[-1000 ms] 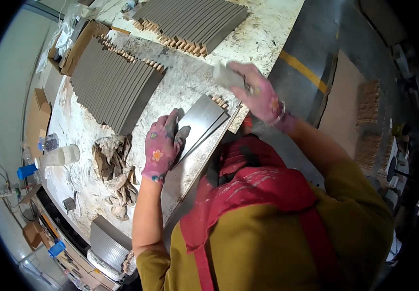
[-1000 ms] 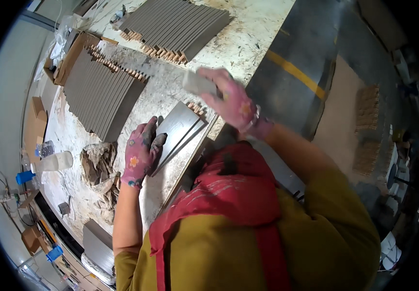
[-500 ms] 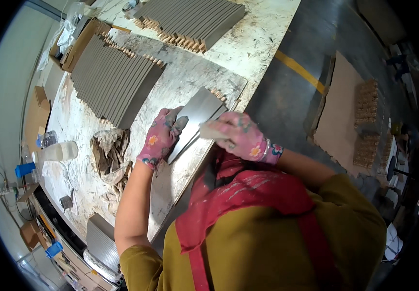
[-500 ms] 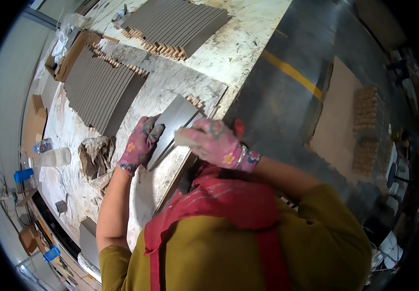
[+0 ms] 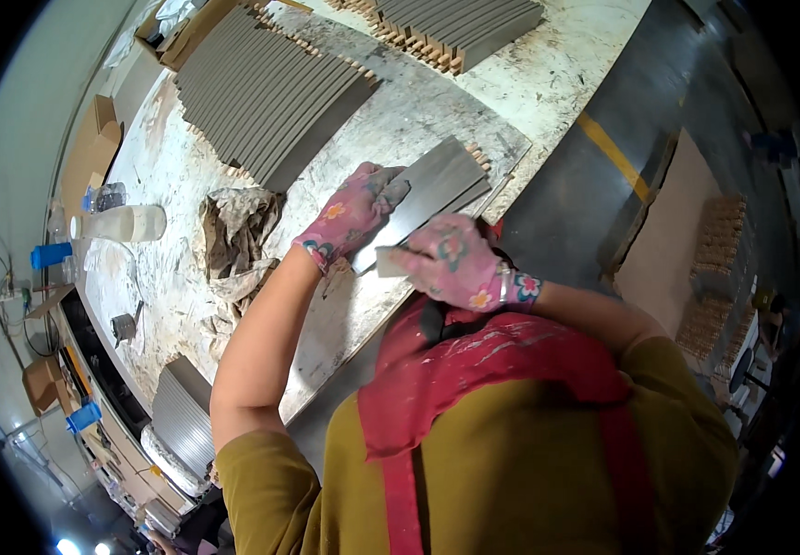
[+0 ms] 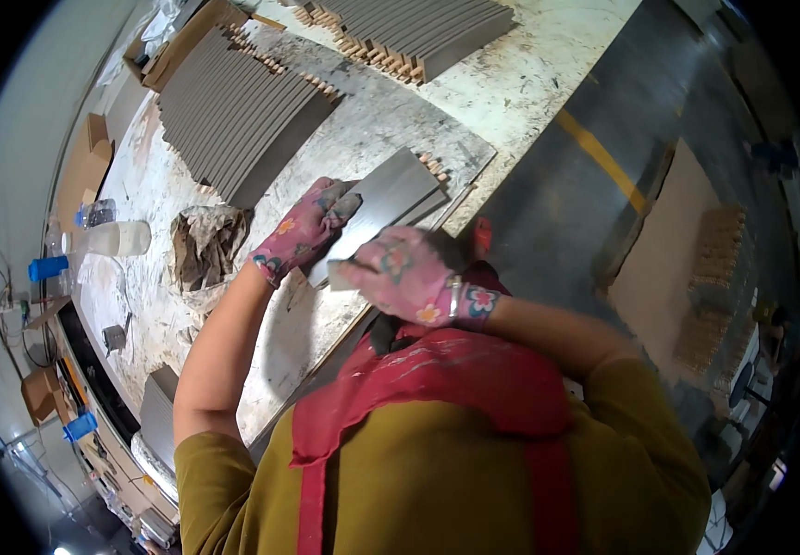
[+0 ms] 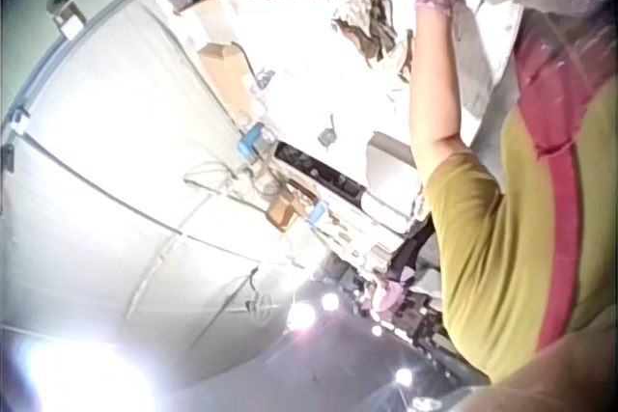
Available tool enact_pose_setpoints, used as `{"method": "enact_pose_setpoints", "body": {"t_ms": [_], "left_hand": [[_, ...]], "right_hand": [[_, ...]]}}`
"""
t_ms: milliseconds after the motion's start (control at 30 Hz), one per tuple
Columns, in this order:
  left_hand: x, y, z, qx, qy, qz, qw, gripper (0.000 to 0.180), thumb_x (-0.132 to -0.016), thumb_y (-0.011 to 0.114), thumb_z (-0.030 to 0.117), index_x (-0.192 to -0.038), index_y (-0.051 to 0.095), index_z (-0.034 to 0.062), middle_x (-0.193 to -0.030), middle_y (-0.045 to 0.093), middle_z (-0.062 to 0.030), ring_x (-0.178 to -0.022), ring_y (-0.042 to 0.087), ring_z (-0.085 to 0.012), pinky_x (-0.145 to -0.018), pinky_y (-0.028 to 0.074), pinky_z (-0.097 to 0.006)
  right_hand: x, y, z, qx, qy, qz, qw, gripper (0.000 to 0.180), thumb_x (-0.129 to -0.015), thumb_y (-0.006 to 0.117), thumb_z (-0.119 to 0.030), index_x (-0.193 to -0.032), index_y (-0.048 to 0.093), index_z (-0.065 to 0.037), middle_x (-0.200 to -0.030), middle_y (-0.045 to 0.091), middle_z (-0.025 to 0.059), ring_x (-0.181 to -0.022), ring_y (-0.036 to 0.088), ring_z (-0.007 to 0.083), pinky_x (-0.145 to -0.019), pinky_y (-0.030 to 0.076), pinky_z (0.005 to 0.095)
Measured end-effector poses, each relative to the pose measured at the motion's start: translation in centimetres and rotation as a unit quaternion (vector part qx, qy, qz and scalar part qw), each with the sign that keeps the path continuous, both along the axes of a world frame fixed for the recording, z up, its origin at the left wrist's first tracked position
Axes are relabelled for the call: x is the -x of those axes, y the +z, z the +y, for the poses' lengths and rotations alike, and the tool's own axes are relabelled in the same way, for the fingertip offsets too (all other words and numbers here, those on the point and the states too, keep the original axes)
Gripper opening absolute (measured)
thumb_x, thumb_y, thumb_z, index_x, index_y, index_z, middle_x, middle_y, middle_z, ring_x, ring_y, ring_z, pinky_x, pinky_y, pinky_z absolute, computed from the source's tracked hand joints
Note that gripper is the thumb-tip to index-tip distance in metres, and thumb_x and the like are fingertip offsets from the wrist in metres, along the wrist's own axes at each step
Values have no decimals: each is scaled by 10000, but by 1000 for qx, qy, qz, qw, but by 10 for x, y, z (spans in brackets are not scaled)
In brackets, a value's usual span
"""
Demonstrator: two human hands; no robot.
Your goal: The person uses a small grey block to polish the surfaces and ends of several wooden slats, wiping them with a cloth and then placing them in a stack.
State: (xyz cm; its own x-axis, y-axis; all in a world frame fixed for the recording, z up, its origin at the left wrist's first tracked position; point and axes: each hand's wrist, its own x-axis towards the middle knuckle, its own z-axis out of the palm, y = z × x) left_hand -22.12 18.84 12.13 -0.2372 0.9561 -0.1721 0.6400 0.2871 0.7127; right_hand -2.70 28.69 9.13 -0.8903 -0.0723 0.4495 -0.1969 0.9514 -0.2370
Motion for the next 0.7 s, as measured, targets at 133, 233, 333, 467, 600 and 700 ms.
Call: {"method": "enact_pose_setpoints", "body": {"t_ms": [133, 233, 333, 467, 600, 700], "left_hand": [[5, 3, -3, 34, 11, -19, 999, 460, -987, 505, 301, -1360, 501, 32, -1192, 533, -204, -1112, 541, -343, -979, 436, -382], [8, 10, -1, 51, 13, -33, 998, 490, -1006, 495, 339, -1380, 482, 22, -1235, 542, -204, -1160, 548, -319, -991, 441, -370], [10, 17, -7, 50, 59, -122, 990, 527, -1011, 511, 343, -1407, 442, 2, -1310, 532, -200, -1193, 559, -287, -985, 457, -355], [-16, 22, -20, -34, 58, 46, 997, 792, -898, 651, 488, -1439, 373, -19, -1343, 529, -236, -1182, 575, -337, -963, 480, -403], [-31, 26, -15, 3, 26, 151, 988, 834, -796, 723, 446, -1439, 390, 31, -1198, 567, -235, -1071, 565, -407, -935, 467, -444], [-25, 43, -9, 7, 32, 177, 984, 804, -785, 713, 326, -1462, 369, 64, -1178, 559, -220, -1061, 556, -409, -931, 469, -437]], "right_hand": [[22, 21, -17, 18, 105, -136, 985, 229, -912, 540, -259, -1111, 653, -244, -908, 589, -26, -909, 616, 144, -893, 441, 384], [27, 29, -18, 2, 248, -64, 967, 262, -929, 510, -271, -1167, 616, -245, -968, 611, -20, -920, 620, 175, -892, 456, 404], [15, 41, 13, 85, 190, -44, 977, 317, -811, 641, -163, -1127, 645, -141, -831, 615, 43, -765, 641, 214, -711, 527, 392], [-18, 48, 75, 229, -12, 8, 973, 435, -786, 723, -154, -1189, 601, -46, -1108, 605, 147, -973, 602, 291, -837, 507, 390], [-26, 53, 87, 371, -169, -25, 913, 439, -782, 745, -69, -1194, 607, -8, -1115, 606, 138, -1037, 597, 272, -903, 483, 335], [-19, 67, 87, 337, -116, 8, 934, 429, -795, 734, -62, -1202, 606, -11, -1103, 599, 130, -1069, 582, 260, -928, 464, 322]]}}
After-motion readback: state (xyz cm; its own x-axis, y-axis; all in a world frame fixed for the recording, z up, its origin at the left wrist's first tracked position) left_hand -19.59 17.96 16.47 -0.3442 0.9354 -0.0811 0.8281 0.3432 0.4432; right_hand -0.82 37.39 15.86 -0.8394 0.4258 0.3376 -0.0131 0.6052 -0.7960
